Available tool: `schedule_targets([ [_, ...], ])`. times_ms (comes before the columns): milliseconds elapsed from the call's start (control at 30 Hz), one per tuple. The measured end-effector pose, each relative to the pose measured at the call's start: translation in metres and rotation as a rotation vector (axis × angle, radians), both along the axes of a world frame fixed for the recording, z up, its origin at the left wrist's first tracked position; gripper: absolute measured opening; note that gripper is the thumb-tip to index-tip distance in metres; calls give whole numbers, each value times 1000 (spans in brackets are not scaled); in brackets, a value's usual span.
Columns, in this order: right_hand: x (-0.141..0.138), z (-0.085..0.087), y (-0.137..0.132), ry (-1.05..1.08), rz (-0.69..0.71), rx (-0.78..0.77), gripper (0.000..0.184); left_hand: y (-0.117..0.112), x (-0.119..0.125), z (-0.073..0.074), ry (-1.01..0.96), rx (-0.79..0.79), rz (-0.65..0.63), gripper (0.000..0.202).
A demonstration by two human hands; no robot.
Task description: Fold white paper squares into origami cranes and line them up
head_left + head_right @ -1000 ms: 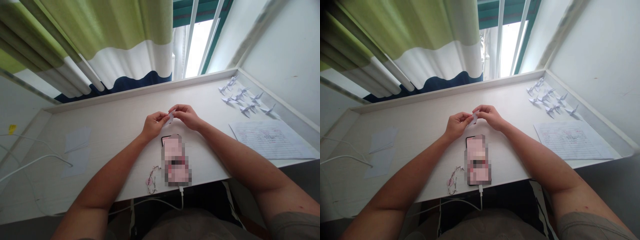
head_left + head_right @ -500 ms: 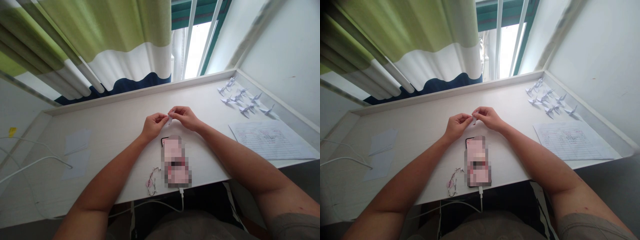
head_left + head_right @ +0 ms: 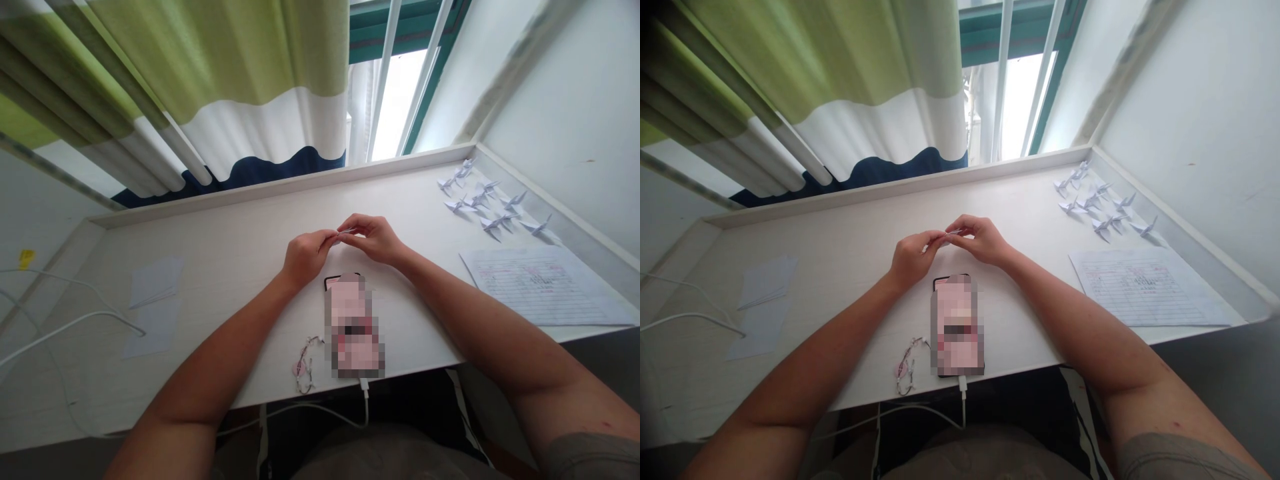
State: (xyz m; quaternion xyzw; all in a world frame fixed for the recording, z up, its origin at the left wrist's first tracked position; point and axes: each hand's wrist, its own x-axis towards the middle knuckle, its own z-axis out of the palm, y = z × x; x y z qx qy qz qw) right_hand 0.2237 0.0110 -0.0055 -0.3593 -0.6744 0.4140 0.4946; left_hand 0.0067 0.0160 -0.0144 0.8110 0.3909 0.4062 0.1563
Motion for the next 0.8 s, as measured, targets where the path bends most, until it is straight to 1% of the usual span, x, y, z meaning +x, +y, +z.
schedule_targets([
  [67,1,0,0,-34,-6,29,32,1,-1,1,-4,-2,-18,26],
  [133,1,1,1,-60,-13,43,30,1,0,2,-45,-49,-55,26],
  [233,2,2,1,-73,-26,41,29,0,1,4,-153,-167,-101,27],
  [333,3,4,0,-74,-37,31,28,0,4,6,-246,-305,-116,30],
  [400,4,4,1,-37,-28,-5,30,0,5,7,-300,-389,-128,33],
  [500,3,1,3,85,5,-90,40,1,7,9,-382,-473,-172,40],
  [600,2,-3,6,177,-6,-148,44,3,7,11,-443,-532,-209,48],
  [700,2,-4,7,219,-59,-158,42,3,6,13,-522,-563,-192,55],
  [800,2,-2,7,240,-79,-152,42,3,6,13,-558,-538,-166,50],
])
